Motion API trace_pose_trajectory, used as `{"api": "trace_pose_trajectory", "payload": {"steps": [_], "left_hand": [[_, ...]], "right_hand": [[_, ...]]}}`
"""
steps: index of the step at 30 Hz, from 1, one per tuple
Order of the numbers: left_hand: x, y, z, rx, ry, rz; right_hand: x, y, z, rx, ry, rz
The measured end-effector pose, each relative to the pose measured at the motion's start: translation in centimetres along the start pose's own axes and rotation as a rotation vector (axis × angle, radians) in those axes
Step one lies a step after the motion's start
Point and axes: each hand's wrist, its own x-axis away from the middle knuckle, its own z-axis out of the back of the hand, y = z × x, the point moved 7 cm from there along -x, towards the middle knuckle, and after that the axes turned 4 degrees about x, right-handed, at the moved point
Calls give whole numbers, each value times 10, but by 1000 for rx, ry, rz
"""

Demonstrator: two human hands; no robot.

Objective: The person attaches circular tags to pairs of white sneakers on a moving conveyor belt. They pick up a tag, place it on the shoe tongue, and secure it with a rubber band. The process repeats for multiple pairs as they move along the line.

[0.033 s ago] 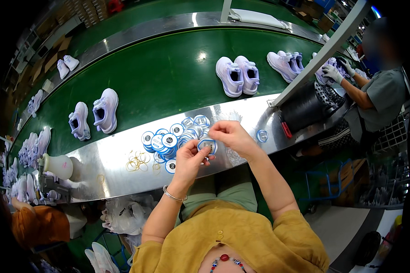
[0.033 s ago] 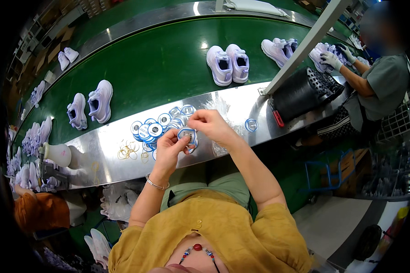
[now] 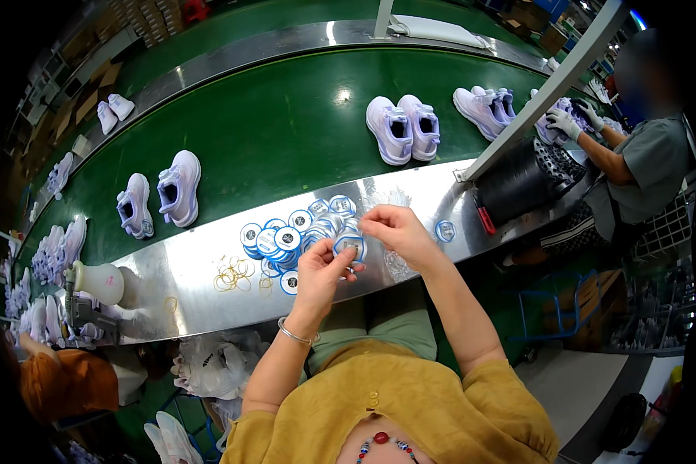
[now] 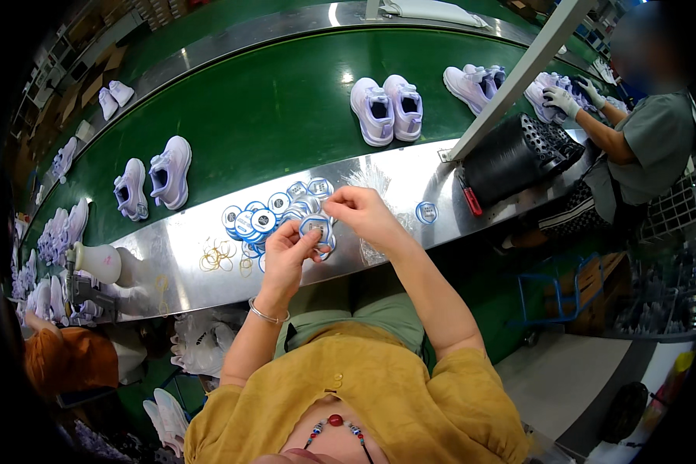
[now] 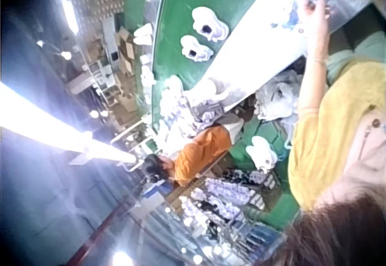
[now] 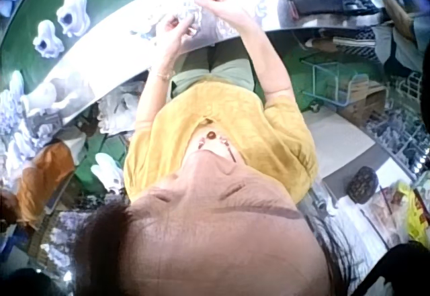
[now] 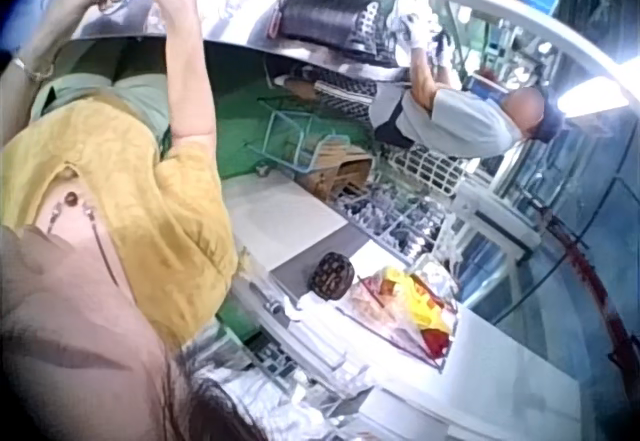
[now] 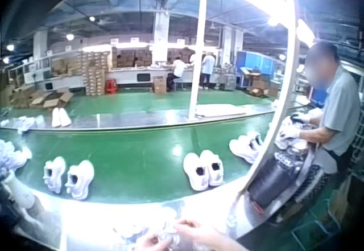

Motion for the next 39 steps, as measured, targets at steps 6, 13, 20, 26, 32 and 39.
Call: {"api": "trace_pose_trajectory", "payload": {"steps": [6,13,20,26,32,39], "left_hand": [[5,-11,6,99,112,-6],[0,-5,7,-150,78,-38],[-53,12,0,-1038,73,-317],[-77,2,-22,-1395,35,-532],[-43,28,-12,-1084,113,-612],[-4,4,-15,-224,-160,-9]], "right_hand": [[26,37,-11,-110,71,-58],[5,46,9,-295,165,-28],[12,49,46,-410,283,-41],[19,48,54,-351,311,-60],[26,47,44,-161,207,-16],[21,14,-1,83,-1,104]]}}
